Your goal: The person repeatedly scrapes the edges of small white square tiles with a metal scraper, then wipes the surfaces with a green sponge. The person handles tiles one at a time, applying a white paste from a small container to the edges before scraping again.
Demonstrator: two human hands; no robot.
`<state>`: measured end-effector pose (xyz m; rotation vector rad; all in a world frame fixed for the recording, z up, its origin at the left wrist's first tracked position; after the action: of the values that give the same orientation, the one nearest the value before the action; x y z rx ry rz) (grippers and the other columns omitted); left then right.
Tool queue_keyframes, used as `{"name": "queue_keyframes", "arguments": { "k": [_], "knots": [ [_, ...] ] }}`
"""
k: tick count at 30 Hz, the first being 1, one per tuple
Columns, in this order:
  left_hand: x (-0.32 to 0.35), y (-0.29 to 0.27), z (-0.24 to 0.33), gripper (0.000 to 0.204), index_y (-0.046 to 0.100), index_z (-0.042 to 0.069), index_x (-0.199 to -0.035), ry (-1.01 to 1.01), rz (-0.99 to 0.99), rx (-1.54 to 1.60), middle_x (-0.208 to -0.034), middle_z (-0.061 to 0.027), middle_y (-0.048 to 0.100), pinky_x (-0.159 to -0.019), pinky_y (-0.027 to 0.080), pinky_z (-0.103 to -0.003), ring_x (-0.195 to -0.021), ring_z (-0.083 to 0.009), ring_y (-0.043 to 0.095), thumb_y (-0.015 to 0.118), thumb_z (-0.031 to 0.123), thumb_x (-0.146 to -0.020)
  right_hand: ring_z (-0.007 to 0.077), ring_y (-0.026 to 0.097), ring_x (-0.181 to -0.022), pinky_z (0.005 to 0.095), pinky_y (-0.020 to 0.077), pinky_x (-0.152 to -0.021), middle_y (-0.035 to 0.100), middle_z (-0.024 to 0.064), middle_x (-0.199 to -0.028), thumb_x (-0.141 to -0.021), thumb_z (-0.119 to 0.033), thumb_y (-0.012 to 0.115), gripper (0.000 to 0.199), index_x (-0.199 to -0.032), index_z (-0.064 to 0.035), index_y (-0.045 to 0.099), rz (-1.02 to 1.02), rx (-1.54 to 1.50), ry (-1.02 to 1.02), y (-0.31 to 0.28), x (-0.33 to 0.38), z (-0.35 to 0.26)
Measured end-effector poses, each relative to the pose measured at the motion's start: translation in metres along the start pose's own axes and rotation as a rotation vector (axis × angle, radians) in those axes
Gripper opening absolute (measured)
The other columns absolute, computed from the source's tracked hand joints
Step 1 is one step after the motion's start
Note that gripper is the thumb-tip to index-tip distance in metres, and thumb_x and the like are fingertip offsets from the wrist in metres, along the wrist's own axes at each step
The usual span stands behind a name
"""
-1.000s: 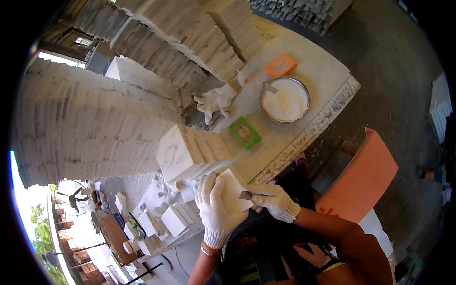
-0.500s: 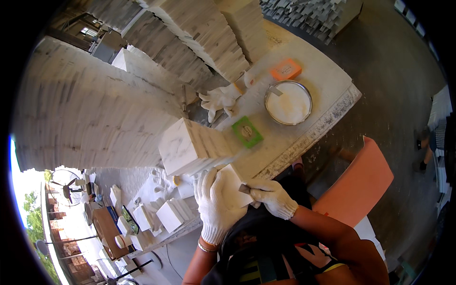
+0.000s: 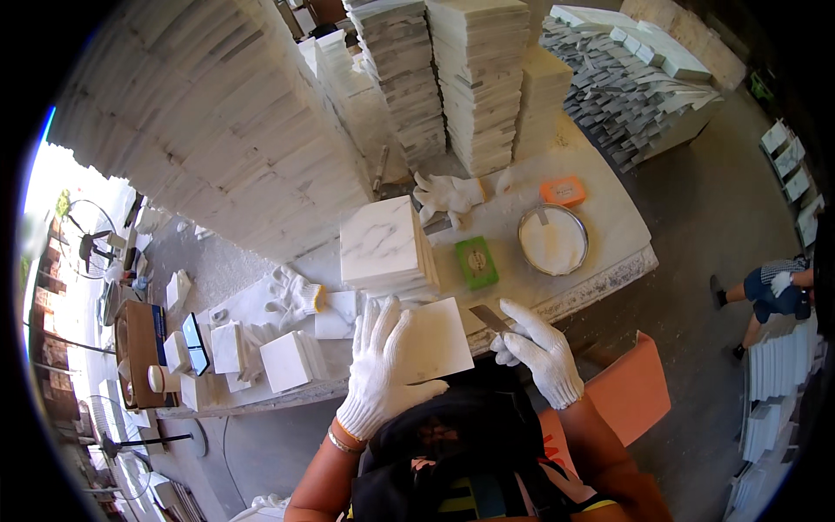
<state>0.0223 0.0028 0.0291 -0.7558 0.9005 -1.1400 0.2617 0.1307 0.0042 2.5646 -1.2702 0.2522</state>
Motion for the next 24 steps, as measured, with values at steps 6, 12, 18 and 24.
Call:
{"name": "queue_keyframes", "arguments": {
  "k": [6, 12, 18, 24],
  "knots": [
    [0.042, -0.033, 0.009, 0.066, 0.065, 0.003, -0.133, -0.176, 0.118, 0.380, -0.137, -0.0198, 0.064, -0.104, 0.050, -0.045, -0.126, -0.0382, 0.061, 0.090, 0.031, -0.078, 0.0203, 0.073, -0.092, 0.0324, 0.0588, -0.086, 0.074, 0.0202, -0.113, -0.102, -0.002, 0.056, 0.056, -0.157, -0.0024, 0.044, -0.146, 0.189, -0.081, 0.029, 0.034, -0.032],
    [0.039, -0.027, 0.023, 0.045, 0.071, 0.000, -0.118, -0.331, -0.211, 0.905, -0.118, -0.0122, 0.073, -0.091, 0.055, -0.034, -0.104, -0.0187, 0.070, 0.085, 0.031, -0.088, 0.0398, 0.074, -0.087, 0.0388, 0.0614, -0.079, 0.071, 0.0256, -0.117, -0.095, 0.000, 0.067, 0.069, -0.159, -0.0126, 0.043, -0.376, 0.597, -0.553, 0.086, 0.027, -0.026],
    [0.051, -0.029, 0.015, 0.029, 0.072, -0.002, -0.113, -0.603, -0.105, 1.210, -0.099, -0.0051, 0.077, -0.086, 0.055, -0.028, -0.091, -0.0093, 0.068, 0.081, 0.017, -0.092, 0.0402, 0.072, -0.081, 0.0417, 0.0596, -0.072, 0.072, 0.0240, -0.110, -0.093, -0.007, 0.071, 0.071, -0.159, -0.0140, 0.044, -0.496, 0.706, -0.449, 0.086, 0.026, -0.028],
    [0.050, -0.039, 0.000, 0.016, 0.074, -0.002, -0.101, -0.683, 0.116, 0.927, -0.102, -0.0096, 0.076, -0.084, 0.052, -0.026, -0.088, -0.0133, 0.067, 0.071, 0.009, -0.090, 0.0206, 0.074, -0.077, 0.0320, 0.0590, -0.074, 0.076, 0.0179, -0.101, -0.097, -0.007, 0.068, 0.054, -0.150, -0.0065, 0.056, -0.455, 0.472, -0.058, 0.040, 0.026, -0.049]
  ]
}}
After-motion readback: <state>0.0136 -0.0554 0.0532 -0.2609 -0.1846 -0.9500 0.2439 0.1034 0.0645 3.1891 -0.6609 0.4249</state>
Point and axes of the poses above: each hand's wrist, its own x-axis away from the middle knuckle, its own y-axis out of the palm, z = x × y, the point moved 1 cm from there along -x, towards the middle knuckle
